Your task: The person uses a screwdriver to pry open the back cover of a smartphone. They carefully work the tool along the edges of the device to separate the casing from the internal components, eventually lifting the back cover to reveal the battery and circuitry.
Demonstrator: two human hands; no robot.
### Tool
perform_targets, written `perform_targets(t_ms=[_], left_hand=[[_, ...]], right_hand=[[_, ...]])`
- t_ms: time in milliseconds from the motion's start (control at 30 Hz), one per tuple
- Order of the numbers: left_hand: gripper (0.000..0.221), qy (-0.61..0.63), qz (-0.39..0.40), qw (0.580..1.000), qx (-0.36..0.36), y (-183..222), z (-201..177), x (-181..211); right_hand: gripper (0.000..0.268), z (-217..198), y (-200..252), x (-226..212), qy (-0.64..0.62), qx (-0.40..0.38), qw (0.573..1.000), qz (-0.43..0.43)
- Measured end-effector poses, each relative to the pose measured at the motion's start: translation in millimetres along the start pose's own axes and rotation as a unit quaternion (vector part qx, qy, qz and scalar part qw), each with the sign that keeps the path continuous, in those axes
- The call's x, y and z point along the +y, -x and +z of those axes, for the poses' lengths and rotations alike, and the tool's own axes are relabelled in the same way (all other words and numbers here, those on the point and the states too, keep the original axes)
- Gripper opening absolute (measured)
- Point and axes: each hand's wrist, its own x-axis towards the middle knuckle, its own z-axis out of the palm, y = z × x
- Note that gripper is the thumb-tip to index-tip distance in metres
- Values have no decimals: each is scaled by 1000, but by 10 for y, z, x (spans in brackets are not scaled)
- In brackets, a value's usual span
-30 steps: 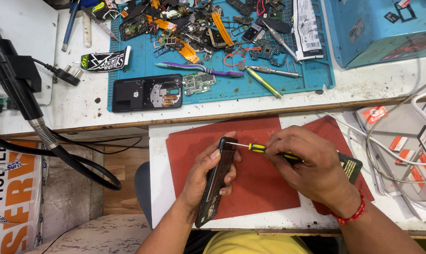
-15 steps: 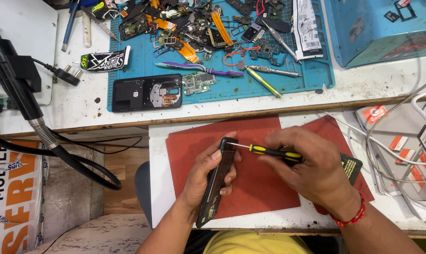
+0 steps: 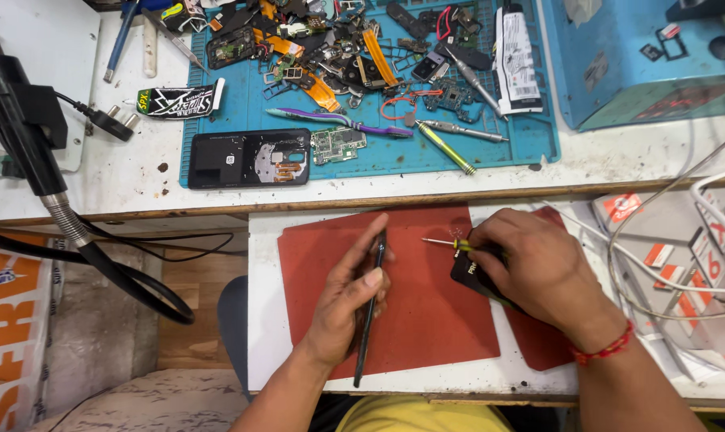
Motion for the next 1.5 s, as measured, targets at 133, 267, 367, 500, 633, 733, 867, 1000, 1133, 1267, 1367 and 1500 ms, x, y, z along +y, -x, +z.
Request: perform_targets(t_ms=[133,267,367,500,633,733,867,1000,1133,1267,1367,1500], left_hand=[[85,-203,155,966,25,81,130,40],[98,-293,204,933,43,126,319,73],[106,-289,190,936,63,151,420,78],[111,-265,180,943,90,169,494,75],[110,-230,166,954,101,179,532,57],[105,-256,192,940,118,198,554,23],[105,-165,152,968,116,183,562,-19],[101,-125,186,967,120,110,514,-104],[100,-179,244,945,123,85,553,-134],[94,-323,353,870,122,-37,436,-11],[90,-369,381,842,96,-140,291,106],[85,-410,415,811,51,-234,145,216]], right_hand=[[19,74,141,-282,-131,92,987,30],[29,192,326,-560,-275,99,956,22],[34,303,351,-592,-276,132,951,45],[35,319,367,-576,-308,165,937,9],[37,330,362,-595,-313,171,934,-12],[35,370,351,-630,-319,191,928,-9],[38,331,305,-629,-257,177,950,-12],[37,298,200,-602,-253,143,957,-13],[26,241,196,-611,-243,193,949,-56],[15,88,179,-524,-215,180,958,-60],[11,17,180,-461,-243,133,960,-32],[10,52,163,-402,-285,91,954,25]])
